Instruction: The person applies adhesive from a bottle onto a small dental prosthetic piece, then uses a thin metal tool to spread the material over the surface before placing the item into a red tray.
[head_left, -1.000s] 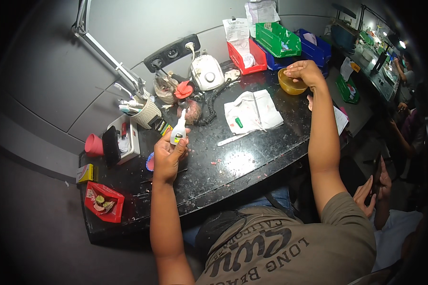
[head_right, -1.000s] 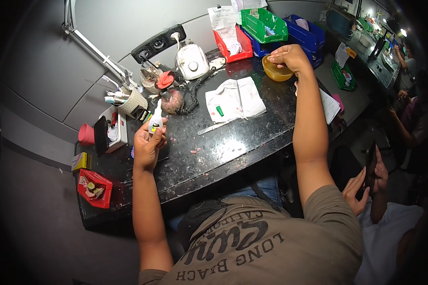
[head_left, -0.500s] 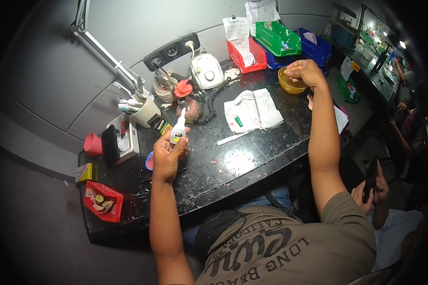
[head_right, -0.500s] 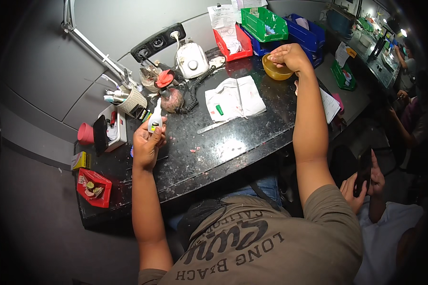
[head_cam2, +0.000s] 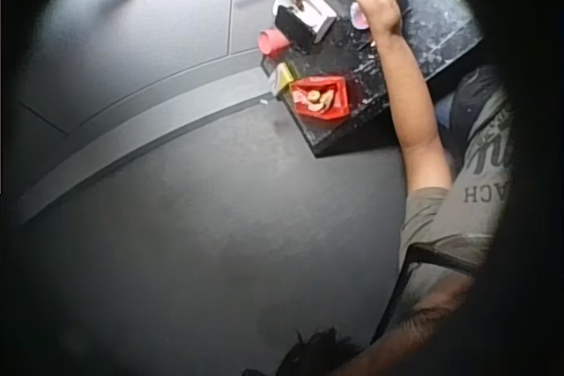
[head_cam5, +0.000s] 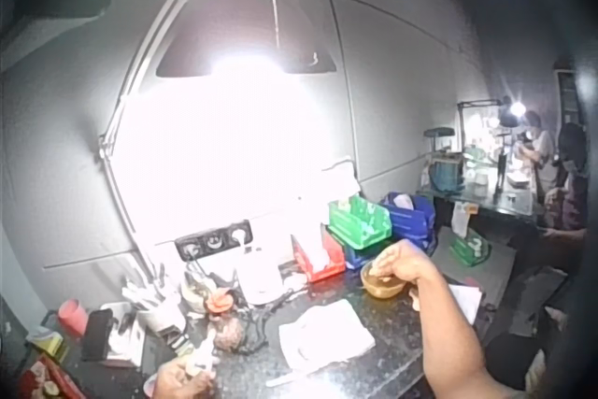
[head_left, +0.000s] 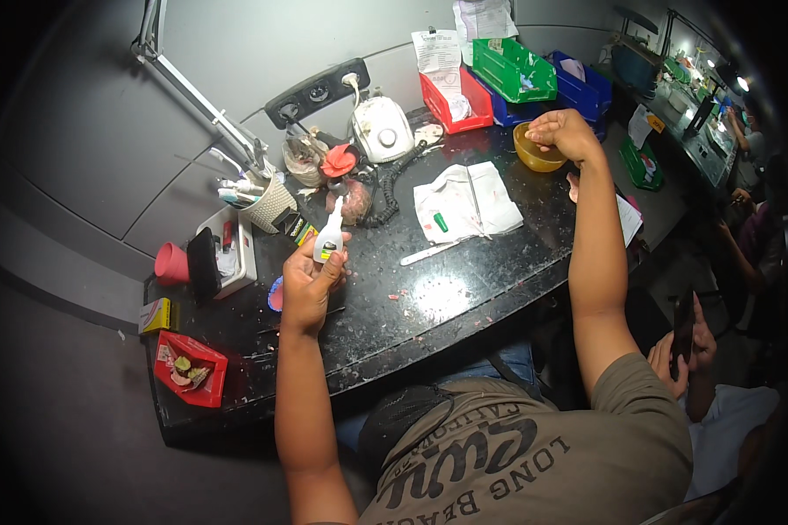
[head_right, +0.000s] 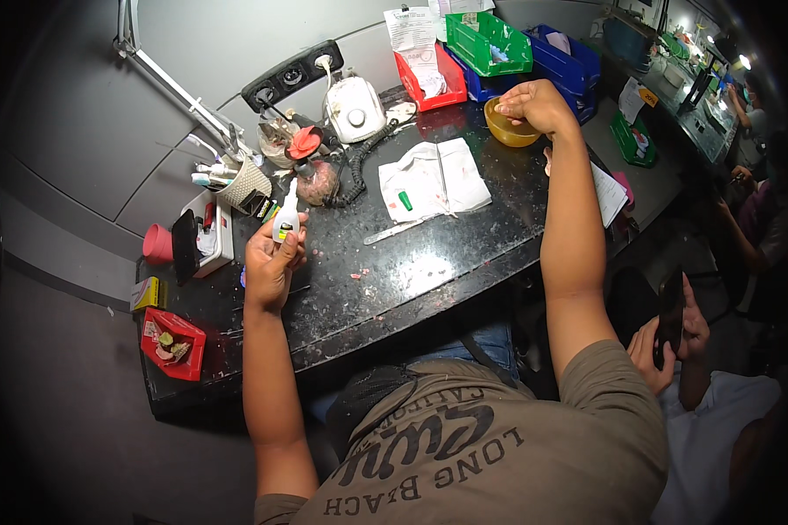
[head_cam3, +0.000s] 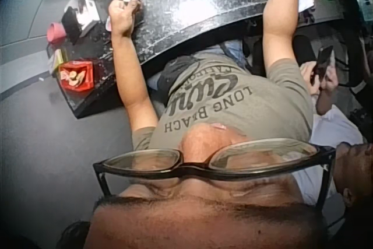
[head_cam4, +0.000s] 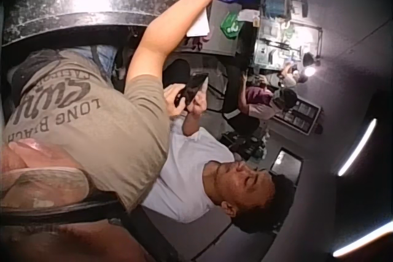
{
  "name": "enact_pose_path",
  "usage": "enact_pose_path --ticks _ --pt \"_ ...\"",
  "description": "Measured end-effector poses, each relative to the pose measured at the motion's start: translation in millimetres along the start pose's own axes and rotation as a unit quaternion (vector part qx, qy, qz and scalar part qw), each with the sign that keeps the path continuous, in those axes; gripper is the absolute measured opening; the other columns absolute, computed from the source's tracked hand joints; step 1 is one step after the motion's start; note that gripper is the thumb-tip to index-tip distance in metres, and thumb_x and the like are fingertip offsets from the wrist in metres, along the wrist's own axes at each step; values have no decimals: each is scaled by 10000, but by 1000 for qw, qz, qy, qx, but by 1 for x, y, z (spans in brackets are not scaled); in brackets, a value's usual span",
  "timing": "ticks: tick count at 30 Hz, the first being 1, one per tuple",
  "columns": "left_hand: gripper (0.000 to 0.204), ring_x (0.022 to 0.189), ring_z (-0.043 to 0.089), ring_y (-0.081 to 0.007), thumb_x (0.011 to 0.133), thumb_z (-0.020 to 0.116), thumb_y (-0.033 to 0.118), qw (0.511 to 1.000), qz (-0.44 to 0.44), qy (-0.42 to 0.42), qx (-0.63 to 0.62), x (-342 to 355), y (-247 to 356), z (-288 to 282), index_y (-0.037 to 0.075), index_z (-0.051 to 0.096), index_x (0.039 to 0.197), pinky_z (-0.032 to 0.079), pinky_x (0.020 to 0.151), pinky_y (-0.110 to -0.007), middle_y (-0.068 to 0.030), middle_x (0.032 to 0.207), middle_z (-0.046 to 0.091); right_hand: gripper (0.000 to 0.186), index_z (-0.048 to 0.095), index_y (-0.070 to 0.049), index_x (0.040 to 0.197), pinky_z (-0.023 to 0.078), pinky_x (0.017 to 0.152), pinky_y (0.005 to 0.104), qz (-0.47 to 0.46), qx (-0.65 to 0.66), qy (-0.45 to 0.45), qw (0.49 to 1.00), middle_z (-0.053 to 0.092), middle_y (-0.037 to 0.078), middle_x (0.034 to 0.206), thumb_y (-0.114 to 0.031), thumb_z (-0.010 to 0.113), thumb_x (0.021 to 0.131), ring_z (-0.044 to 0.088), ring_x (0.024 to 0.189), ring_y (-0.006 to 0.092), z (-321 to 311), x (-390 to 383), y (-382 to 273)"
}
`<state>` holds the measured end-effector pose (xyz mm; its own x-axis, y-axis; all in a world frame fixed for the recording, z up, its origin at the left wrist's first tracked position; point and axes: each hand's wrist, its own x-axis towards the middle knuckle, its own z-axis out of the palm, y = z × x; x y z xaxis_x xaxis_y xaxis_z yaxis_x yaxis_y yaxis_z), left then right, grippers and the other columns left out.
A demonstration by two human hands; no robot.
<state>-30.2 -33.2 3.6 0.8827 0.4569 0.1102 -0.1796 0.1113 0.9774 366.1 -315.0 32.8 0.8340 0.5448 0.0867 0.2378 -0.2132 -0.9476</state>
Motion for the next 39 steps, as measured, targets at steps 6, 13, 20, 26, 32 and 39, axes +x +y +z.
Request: enact_pose_path --ticks 6,13,20,26,32,39 --pt "389 647 477 -22 932 699 195 1000 -2 -2 16 0 -1 1 -37 588 1224 380 572 -175 8 901 599 187 674 83 937 549 639 258 -18 -98 24 995 738 153 848 43 727 762 719 739 169 -3 7 13" --pt "330 660 485 -20 940 690 200 1000 -2 -13 9 1 -1 -3 2 626 1197 374 572 -175 43 858 596 108 734 -20 820 528 642 308 15 -287 35 957 724 117 784 -112 741 763 686 662 164 5 14 18" --pt "279 661 472 -16 939 681 163 1000 9 -15 12 3 -2 -7 7 648 1168 412 594 -183 52 832 564 106 747 -25 851 518 715 326 -64 -335 16 940 722 129 783 -97 705 784 683 741 178 9 16 24" --pt "278 731 519 -33 941 685 189 999 6 -10 30 3 -4 -4 13 657 1155 444 627 -207 40 860 584 158 710 22 902 517 719 303 -95 -312 39 945 717 122 793 38 696 746 692 764 182 3 24 36" --pt "298 684 507 -15 942 683 174 999 20 -15 36 1 -1 -4 -1 637 1179 415 583 -170 37 869 594 108 676 31 825 511 699 279 -59 -336 55 938 705 118 756 78 669 728 696 762 156 18 17 19" --pt "295 679 505 -14 944 678 160 999 17 -19 29 2 -3 -4 -3 639 1186 459 611 -178 40 862 584 48 686 18 833 499 658 303 -66 -312 91 943 699 104 732 7 660 793 660 670 162 9 27 31"
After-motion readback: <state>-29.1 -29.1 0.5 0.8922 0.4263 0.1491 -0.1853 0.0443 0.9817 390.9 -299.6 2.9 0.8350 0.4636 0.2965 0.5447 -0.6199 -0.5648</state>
